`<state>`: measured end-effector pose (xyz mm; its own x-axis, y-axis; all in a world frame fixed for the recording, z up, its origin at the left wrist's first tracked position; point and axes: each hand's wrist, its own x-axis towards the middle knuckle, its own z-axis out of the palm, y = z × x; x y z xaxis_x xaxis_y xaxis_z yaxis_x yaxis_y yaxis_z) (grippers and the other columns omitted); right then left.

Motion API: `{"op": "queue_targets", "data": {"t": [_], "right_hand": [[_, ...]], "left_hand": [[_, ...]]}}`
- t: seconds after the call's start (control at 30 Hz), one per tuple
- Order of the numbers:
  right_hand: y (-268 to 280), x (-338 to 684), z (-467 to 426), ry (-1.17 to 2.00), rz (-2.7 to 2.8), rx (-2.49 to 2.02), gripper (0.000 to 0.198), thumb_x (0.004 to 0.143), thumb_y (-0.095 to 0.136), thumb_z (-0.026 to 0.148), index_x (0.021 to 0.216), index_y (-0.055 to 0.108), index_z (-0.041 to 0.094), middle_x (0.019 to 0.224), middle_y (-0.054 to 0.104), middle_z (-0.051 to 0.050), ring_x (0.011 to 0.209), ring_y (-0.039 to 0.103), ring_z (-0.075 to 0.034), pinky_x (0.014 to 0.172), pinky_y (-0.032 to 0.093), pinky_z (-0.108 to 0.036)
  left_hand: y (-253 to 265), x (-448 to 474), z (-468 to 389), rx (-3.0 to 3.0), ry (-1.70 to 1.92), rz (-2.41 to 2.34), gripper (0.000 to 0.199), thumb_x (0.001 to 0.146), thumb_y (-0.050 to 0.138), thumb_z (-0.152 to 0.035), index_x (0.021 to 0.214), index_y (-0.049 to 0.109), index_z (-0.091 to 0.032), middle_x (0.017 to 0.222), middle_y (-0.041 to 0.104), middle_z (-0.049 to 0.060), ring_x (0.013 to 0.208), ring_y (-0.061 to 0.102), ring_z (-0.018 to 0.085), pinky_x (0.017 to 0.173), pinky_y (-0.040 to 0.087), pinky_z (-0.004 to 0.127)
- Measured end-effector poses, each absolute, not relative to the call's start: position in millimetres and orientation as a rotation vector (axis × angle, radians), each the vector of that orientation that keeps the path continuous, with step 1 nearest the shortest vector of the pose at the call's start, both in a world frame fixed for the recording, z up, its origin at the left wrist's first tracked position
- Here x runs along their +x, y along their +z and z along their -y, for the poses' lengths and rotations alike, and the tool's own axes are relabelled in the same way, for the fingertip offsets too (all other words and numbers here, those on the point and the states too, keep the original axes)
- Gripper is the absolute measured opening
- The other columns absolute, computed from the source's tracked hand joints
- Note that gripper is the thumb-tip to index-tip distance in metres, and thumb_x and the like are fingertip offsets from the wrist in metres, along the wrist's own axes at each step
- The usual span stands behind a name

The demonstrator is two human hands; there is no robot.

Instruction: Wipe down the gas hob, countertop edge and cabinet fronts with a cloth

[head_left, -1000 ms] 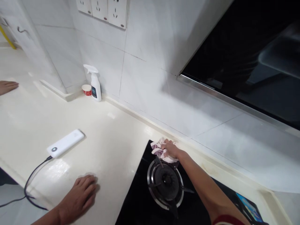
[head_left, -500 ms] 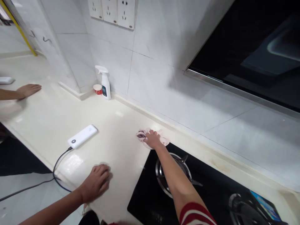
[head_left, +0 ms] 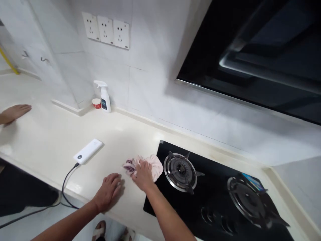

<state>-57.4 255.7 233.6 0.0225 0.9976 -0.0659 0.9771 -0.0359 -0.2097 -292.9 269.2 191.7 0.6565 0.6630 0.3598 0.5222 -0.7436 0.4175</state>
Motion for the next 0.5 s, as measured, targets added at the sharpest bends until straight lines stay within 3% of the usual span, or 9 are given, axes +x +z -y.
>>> {"op": "queue_targets", "data": {"t": [0.13, 0.3, 0.5], "right_hand": [[225.2, -93.5, -204.4, 0.276, 1.968, -2.106, 0.035, 0.084, 0.068, 0.037, 0.115, 0.066, 0.021, 0.137, 0.053, -0.012, 0.125, 0.041, -0.035, 0.110, 0.030, -0.053], [209.6, -133.5, -146.1, 0.284, 1.757, -2.037, 0.036, 0.070, 0.076, 0.028, 0.103, 0.065, 0.022, 0.125, 0.056, -0.009, 0.112, 0.046, -0.031, 0.099, 0.037, -0.048], [202.5, -161.1, -89.3, 0.291, 1.373, -2.002, 0.021, 0.060, 0.064, 0.016, 0.078, 0.053, 0.021, 0.097, 0.056, -0.005, 0.094, 0.052, -0.024, 0.088, 0.043, -0.040]], "left_hand": [[184.4, -295.5, -273.5, 2.509, 0.869, -0.953, 0.025, 0.099, 0.046, -0.031, 0.119, 0.060, -0.024, 0.123, 0.061, 0.011, 0.118, 0.054, 0.025, 0.098, 0.047, 0.045], [179.3, -295.7, -275.0, 2.445, 0.910, -0.902, 0.024, 0.101, 0.043, -0.030, 0.114, 0.061, -0.022, 0.118, 0.062, 0.010, 0.118, 0.053, 0.025, 0.099, 0.046, 0.046], [186.3, -292.3, -281.4, 2.406, 0.960, -0.841, 0.022, 0.100, 0.045, -0.033, 0.102, 0.063, -0.021, 0.106, 0.062, 0.009, 0.104, 0.056, 0.024, 0.090, 0.046, 0.041]]}}
